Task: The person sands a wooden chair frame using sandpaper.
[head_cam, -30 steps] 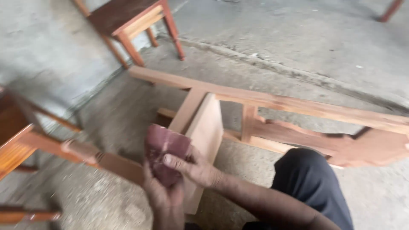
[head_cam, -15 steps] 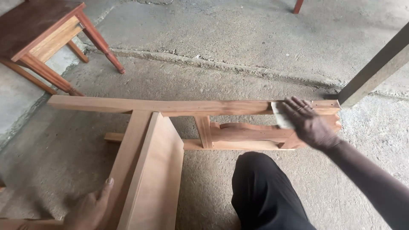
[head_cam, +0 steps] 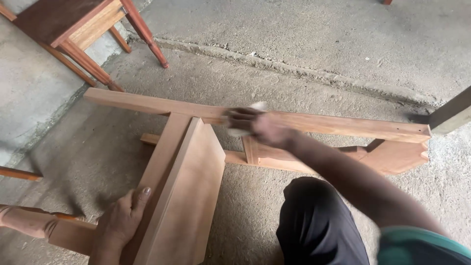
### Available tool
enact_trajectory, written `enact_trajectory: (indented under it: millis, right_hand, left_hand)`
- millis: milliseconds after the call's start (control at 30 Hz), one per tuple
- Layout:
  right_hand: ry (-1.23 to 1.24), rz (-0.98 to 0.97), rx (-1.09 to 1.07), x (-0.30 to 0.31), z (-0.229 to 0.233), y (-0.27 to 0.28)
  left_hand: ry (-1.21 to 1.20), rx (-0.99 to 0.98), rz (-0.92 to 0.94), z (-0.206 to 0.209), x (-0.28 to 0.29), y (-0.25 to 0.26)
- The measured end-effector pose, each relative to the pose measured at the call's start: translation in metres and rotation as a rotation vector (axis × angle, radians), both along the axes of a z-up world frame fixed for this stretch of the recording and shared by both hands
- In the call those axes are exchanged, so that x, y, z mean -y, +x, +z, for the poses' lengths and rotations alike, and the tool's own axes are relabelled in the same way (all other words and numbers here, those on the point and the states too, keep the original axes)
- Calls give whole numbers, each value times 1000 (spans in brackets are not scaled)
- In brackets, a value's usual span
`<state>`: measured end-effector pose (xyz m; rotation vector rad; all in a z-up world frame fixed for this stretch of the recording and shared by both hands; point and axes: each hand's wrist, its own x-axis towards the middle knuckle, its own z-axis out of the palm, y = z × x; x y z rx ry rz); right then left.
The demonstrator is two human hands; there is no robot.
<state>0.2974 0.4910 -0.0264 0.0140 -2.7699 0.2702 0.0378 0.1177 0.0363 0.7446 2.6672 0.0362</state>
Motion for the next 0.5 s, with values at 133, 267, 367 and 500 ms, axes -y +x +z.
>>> enact_trajectory:
  millis: [133,267,367,500]
  right_hand:
    - [-79,-50,77,-23,15,143]
    - [-49,-106,133,-26,1,133]
    - [-82,145,-142,-7,17,46]
    - [133,-68,74,4,-12,-92]
  left_hand:
    - [-7,5,-32,-13,5,-10]
    - [4,16,-19,-2,-9,-9]
    - [-27,39,1,6,-12,-8]
    - [27,22,-30,0,-6,-12]
